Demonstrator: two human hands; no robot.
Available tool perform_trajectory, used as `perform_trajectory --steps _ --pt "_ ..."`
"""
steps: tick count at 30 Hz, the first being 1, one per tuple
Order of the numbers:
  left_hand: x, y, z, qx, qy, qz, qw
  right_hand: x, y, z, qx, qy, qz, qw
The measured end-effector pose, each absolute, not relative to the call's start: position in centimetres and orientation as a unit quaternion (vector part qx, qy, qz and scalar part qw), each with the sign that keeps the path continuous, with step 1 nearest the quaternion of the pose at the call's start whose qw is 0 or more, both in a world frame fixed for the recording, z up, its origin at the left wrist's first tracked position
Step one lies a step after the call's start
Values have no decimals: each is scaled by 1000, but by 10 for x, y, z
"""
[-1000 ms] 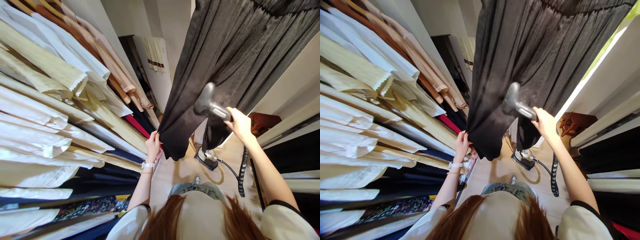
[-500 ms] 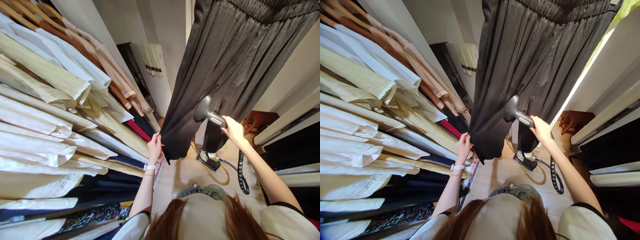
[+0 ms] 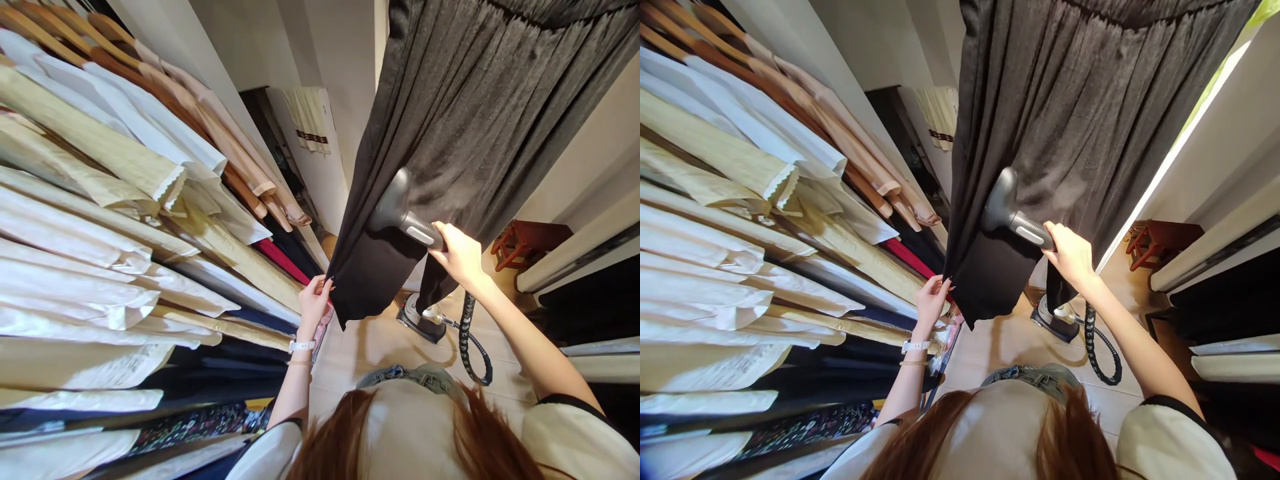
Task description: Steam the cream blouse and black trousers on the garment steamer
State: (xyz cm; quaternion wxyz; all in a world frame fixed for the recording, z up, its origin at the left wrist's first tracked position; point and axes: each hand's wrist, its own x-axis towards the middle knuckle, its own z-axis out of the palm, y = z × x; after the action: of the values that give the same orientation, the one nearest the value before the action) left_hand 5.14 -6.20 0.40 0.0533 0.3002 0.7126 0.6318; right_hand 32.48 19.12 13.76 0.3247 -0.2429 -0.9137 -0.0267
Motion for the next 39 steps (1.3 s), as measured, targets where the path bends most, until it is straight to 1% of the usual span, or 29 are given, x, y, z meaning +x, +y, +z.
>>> perform_trajectory --steps 3,6,8,13,16,19,24,26,28,31,36,38,39 --pt "57 -65 0 296 708 638 63 320 190 151 -282 -884 -3 373" --pt "61 -66 -5 286 703 648 61 315 186 153 -280 -880 9 383" --pt "62 -66 -8 282 701 651 67 312 179 145 -255 -895 11 366" --pt "66 -66 -15 276 692 661 89 307 158 112 -206 -940 12 273" --pt "70 -67 -13 263 693 664 95 310 158 106 -204 -946 7 253" --pt "73 -67 -7 252 689 674 84 318 171 115 -233 -930 -2 285" --pt "73 -69 1 246 696 672 57 335 197 140 -319 -868 -2 381" --pt "72 -70 2 244 700 669 49 339 202 143 -346 -849 6 400" --pt "70 -70 3 244 704 665 42 341 202 137 -356 -844 13 401" --pt "67 -71 2 239 707 664 35 341 193 111 -339 -868 25 362" --pt "59 -77 -1 230 721 653 35 343 167 50 -308 -916 76 245" --pt "55 -78 -1 233 725 647 32 344 164 38 -312 -918 88 227" --pt "53 -79 -1 235 726 646 30 345 166 37 -314 -917 88 232"
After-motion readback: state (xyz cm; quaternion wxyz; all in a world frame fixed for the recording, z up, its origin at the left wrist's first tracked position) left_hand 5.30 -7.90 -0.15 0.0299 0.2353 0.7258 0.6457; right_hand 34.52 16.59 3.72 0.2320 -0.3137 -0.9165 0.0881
